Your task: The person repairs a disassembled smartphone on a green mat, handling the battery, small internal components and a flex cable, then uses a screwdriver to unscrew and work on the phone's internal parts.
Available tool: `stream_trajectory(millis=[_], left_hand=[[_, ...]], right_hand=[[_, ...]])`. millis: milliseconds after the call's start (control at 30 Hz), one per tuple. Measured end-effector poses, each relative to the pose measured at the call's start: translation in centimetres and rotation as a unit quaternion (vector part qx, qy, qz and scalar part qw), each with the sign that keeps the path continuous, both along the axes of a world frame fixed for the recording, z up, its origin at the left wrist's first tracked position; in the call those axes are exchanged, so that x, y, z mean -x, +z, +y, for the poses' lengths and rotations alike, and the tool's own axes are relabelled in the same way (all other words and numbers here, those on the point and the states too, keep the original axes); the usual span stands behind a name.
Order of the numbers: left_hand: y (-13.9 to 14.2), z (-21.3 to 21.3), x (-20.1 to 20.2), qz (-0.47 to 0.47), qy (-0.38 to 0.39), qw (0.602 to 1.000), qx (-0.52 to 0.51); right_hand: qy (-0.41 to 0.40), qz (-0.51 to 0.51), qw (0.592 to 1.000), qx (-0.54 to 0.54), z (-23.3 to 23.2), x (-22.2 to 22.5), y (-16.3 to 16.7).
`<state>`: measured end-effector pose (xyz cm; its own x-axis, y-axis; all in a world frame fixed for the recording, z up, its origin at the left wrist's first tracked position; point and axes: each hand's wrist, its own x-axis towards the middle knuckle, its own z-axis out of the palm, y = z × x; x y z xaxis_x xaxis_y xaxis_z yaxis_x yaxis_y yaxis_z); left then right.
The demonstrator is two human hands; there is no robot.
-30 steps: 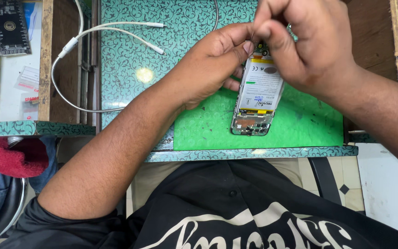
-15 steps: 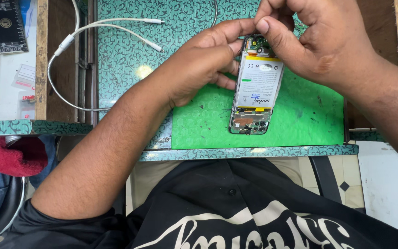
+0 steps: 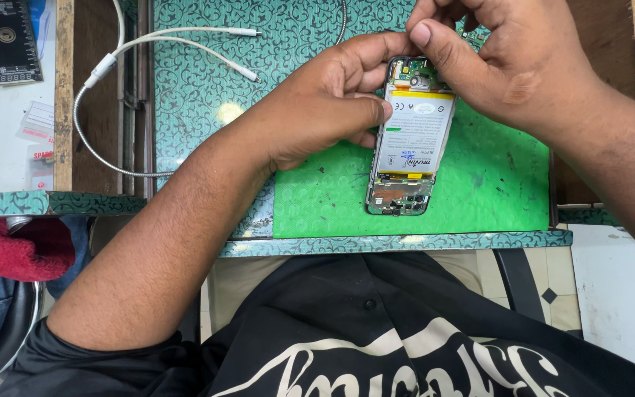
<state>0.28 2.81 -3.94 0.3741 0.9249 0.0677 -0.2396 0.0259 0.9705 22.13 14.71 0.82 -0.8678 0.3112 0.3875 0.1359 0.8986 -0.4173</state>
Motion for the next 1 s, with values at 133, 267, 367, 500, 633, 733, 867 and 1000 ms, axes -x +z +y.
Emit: stream_trajectory(millis=[133,267,367,500,633,733,867,1000], left_hand=[[0.1,0.0,-0.2,0.004,0.005,1.0,-0.005],[0.2,0.0,-0.2,0.017,0.008,1.0,0.002],[0.2,0.0,-0.2,0.022,0.001,1.0,0.004],[0.2,0.1,-0.3,0.029,0.01,1.0,-0.004],[0.1,0.0,-0.3,0.011,0.002,1.0,-0.015],[0.0,-0.1,0.2,0.011,0.01,0.999,-0.038],[0.1,-0.1,1.2,-0.04,0.048,0.995,-0.076],[0.2,0.1,1.3,-0.072,0.122,0.985,-0.099]], right_hand=[[0.017,0.02,1.0,0.0,-0.2,-0.1,0.0],[0.002,0.019,0.999,-0.036,-0.3,0.0,-0.2],[0.022,0.023,0.999,-0.011,-0.2,0.4,-0.4],[0.013,0.013,1.0,-0.007,-0.2,0.5,-0.1],[-0.08,-0.026,0.995,0.063,-0.4,0.6,0.4],[-0.126,-0.047,0.983,0.124,-0.4,0.6,1.1],[-0.005,-0.03,0.931,0.364,-0.1,1.4,1.3],[0.055,-0.008,0.878,0.475,-0.4,1.8,0.7]])
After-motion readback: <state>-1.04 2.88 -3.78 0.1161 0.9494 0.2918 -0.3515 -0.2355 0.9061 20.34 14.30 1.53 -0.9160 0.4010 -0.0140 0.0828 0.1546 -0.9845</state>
